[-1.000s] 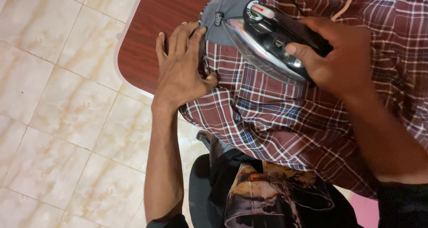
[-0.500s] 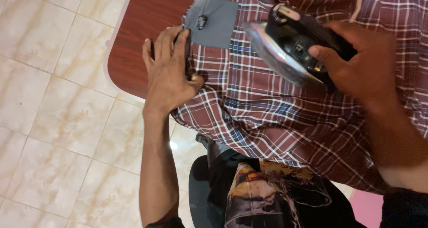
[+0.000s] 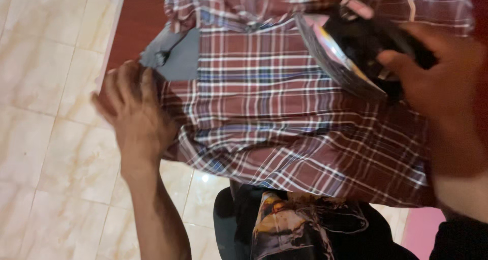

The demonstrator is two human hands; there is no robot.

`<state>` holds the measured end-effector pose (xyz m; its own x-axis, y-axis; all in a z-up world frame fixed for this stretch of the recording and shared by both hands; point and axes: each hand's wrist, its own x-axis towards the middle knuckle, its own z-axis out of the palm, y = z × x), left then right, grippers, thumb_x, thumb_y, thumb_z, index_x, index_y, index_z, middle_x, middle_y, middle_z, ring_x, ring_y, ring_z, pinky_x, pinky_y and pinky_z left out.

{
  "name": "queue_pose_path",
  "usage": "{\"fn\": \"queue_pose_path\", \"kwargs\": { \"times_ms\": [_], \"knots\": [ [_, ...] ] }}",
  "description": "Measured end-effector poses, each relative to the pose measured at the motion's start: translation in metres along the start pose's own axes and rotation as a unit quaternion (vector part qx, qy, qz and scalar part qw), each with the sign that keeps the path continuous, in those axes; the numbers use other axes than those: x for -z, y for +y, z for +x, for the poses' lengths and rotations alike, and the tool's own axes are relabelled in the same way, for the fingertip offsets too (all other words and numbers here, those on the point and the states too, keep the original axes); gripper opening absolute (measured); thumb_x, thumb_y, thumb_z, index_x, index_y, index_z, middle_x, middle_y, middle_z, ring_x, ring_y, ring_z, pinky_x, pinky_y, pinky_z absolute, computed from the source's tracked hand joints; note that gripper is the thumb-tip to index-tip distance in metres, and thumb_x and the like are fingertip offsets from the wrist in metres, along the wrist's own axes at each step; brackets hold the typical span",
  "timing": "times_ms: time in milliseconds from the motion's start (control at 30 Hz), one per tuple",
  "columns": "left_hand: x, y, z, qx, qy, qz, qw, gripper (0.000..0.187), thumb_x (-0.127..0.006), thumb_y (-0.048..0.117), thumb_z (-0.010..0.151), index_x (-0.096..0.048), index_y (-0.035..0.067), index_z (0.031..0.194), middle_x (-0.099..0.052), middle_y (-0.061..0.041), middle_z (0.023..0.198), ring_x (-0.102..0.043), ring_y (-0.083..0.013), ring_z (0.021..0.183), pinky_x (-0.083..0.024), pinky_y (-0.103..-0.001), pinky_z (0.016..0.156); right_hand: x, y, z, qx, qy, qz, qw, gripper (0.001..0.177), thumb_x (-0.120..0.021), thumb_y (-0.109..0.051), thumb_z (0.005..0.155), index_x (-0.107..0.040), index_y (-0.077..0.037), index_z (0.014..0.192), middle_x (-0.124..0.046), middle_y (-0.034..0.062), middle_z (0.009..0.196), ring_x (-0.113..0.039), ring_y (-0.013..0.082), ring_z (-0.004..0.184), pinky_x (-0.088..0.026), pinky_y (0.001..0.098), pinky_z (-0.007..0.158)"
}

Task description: The person irons a plaid shirt on a wooden table using a handheld electric iron. They smooth the fabric with one hand while moving the iron with the other, focusing on the main body and sleeves. The person also buttons the shirt collar during the process.

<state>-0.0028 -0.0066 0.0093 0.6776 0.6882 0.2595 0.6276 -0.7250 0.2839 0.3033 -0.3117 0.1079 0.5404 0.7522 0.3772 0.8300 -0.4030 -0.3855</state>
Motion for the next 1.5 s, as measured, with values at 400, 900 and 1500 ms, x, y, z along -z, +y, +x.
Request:
{"fn": "queue_pose_path", "kwargs": {
  "times_ms": [400,900,1500],
  "knots": [
    [-0.011,0.125,-0.037,-0.310,-0.192,-0.152,0.919,0.058,-0.080,0.014,0.065,-0.072,0.008,0.122,-0.063,-0.009,0.125,-0.053,-0.0312,0.126,-0.043,-0.049,0.106,0.059,0.087,-0.053,-0.126,0.158,0.217,0.955,0.041,-0.078,-0.016,0.112,-0.057,-0.003,0.145,-0.072,0.0099,0.122,-0.074,0.0170,0.104,-0.063,0.0287,0.086],
    [0.004,0.209,-0.044,-0.422,-0.195,-0.053,0.884,0.027,-0.066,0.021,0.080,-0.071,0.004,0.100,-0.063,-0.020,0.129,-0.059,-0.0377,0.123,-0.042,-0.059,0.108,0.082,0.112,-0.058,-0.153,0.184,0.161,0.958,0.030,-0.085,-0.011,0.103,-0.073,0.005,0.125,-0.071,0.0062,0.100,-0.065,0.0103,0.082,-0.052,0.0212,0.073],
    [-0.060,0.302,-0.106,-0.526,-0.233,-0.103,0.812,0.066,-0.051,0.036,0.094,-0.042,0.018,0.157,-0.030,-0.007,0.169,-0.018,-0.0334,0.157,-0.003,-0.055,0.126,0.078,0.134,-0.050,0.075,-0.083,0.133,0.985,0.042,-0.086,-0.024,0.080,-0.074,-0.007,0.117,-0.073,0.0109,0.093,-0.070,0.0176,0.081,-0.054,0.0308,0.072]
  ]
}}
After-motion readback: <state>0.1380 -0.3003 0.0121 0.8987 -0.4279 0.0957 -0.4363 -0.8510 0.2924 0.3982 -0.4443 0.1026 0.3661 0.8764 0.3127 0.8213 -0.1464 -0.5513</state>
